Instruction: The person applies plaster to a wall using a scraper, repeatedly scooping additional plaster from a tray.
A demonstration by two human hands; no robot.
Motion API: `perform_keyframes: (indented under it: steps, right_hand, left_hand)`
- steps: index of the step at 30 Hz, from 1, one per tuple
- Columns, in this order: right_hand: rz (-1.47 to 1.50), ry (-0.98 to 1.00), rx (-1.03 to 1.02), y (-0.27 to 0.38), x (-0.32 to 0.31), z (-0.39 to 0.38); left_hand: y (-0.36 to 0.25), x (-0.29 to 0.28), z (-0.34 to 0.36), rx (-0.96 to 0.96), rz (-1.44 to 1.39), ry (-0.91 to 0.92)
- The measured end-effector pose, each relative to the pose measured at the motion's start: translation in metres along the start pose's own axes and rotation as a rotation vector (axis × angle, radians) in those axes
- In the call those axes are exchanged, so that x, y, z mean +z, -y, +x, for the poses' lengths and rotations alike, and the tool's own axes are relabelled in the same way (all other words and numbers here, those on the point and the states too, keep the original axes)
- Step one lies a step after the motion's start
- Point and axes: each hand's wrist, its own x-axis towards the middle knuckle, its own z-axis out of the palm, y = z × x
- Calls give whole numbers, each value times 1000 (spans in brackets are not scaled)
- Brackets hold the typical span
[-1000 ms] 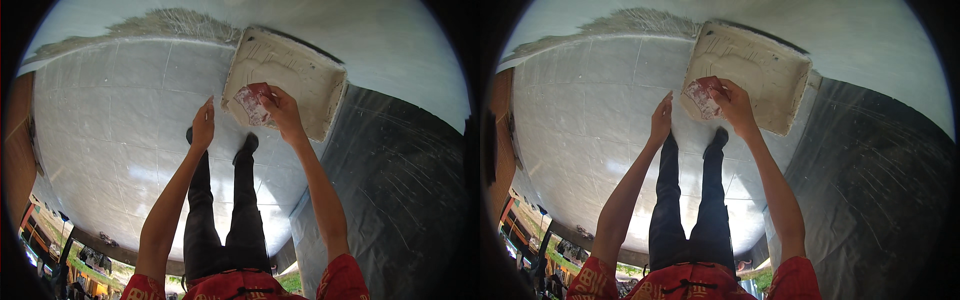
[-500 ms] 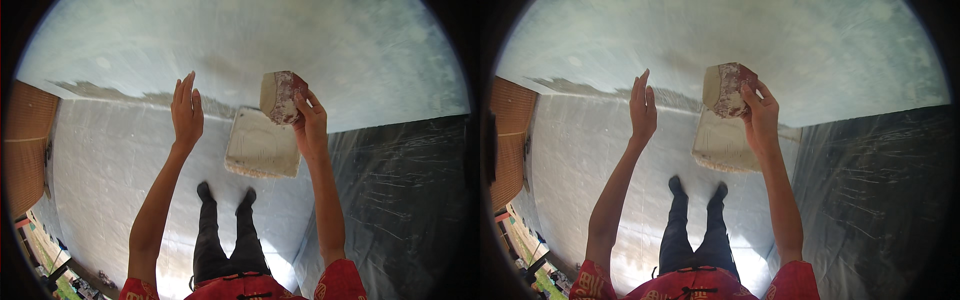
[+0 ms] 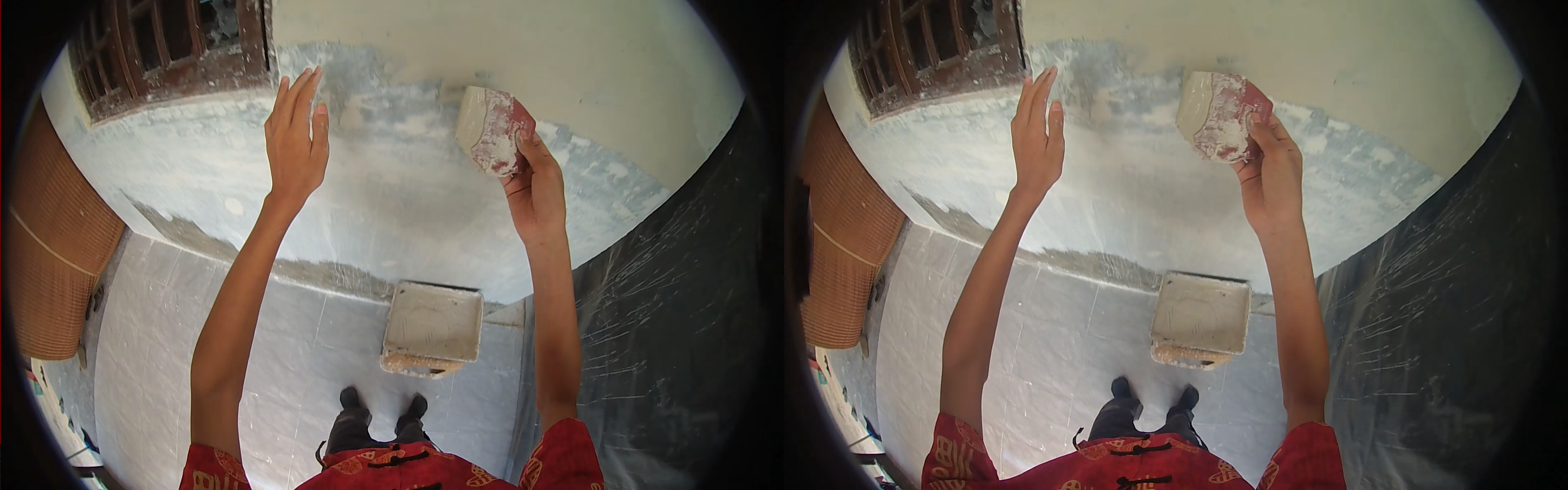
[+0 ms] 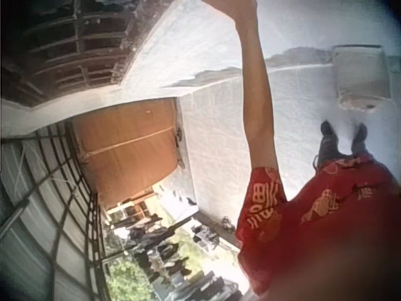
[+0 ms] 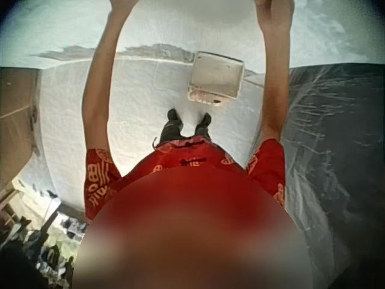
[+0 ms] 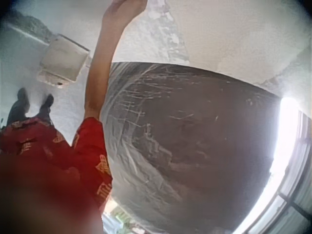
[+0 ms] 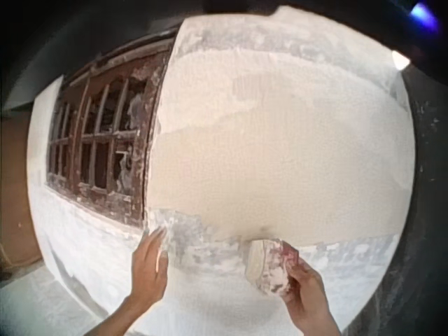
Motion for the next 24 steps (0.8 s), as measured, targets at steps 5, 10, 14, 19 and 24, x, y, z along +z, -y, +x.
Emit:
perform_keyframes:
  steps: [5,10,14,19,24]
  right_hand:
    - [-16,-42,-92,34,36,4]
    - [-36,-12,-113,31,42,14]
    - [-9,46,-90,21,48,15]
    - [-53,29,-89,-1,47,20]
    - [-90,-80,-200,-24,50,21]
  left_hand:
    - [8,-21,48,101,51,-80]
    - [14,-20,55,100,72,-75]
    - [13,-15,44,117,56,-60]
    - [23,-4,34,129,50,-45]
    - [52,18,39,217,40,-71]
